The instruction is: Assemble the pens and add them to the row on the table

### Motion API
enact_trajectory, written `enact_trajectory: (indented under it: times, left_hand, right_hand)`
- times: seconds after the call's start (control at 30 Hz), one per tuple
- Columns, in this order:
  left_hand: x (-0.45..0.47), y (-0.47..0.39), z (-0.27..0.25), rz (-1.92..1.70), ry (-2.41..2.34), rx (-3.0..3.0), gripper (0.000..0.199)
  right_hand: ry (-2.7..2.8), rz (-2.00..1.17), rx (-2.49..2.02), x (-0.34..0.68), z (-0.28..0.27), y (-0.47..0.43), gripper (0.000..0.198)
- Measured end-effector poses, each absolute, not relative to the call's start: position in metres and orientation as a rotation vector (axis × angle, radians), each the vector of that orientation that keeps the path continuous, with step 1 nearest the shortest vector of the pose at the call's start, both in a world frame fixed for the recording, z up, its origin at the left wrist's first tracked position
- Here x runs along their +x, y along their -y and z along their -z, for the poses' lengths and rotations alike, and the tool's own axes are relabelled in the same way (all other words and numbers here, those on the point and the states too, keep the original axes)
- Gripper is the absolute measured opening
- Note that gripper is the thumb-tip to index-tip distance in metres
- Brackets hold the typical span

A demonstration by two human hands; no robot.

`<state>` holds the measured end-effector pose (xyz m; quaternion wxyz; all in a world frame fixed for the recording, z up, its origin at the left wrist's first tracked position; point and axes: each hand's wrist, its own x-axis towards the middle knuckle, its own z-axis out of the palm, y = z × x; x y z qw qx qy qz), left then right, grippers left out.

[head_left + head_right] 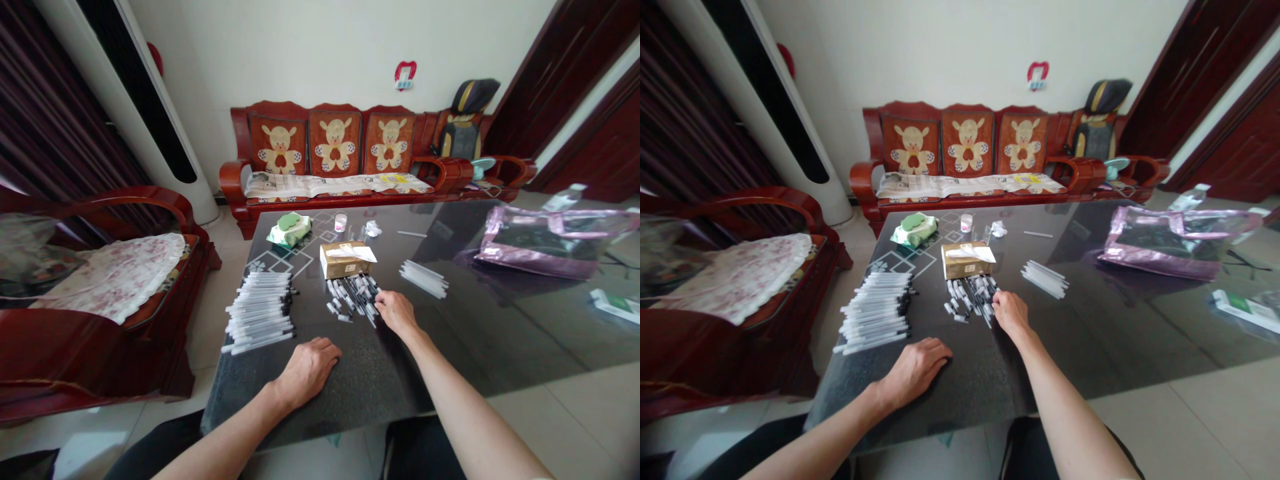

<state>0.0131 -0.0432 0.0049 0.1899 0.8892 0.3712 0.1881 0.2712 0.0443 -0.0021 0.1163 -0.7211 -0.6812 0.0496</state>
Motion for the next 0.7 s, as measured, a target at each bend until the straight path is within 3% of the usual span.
enact_trajectory:
  times: [0.47, 0.7]
  left_hand:
    - [0.013, 0.043, -0.006, -0.518, -1.035, 2.517, 0.027]
    - [0.012, 0.042, -0.008, -0.51, -1.028, 2.513, 0.025]
  right_hand:
    - [2.094, -0.169, -2.115, 0.265, 0.0, -0.043, 0.01]
    - [1.737, -0.362, -1.918, 0.277, -0.003, -0.048, 0.012]
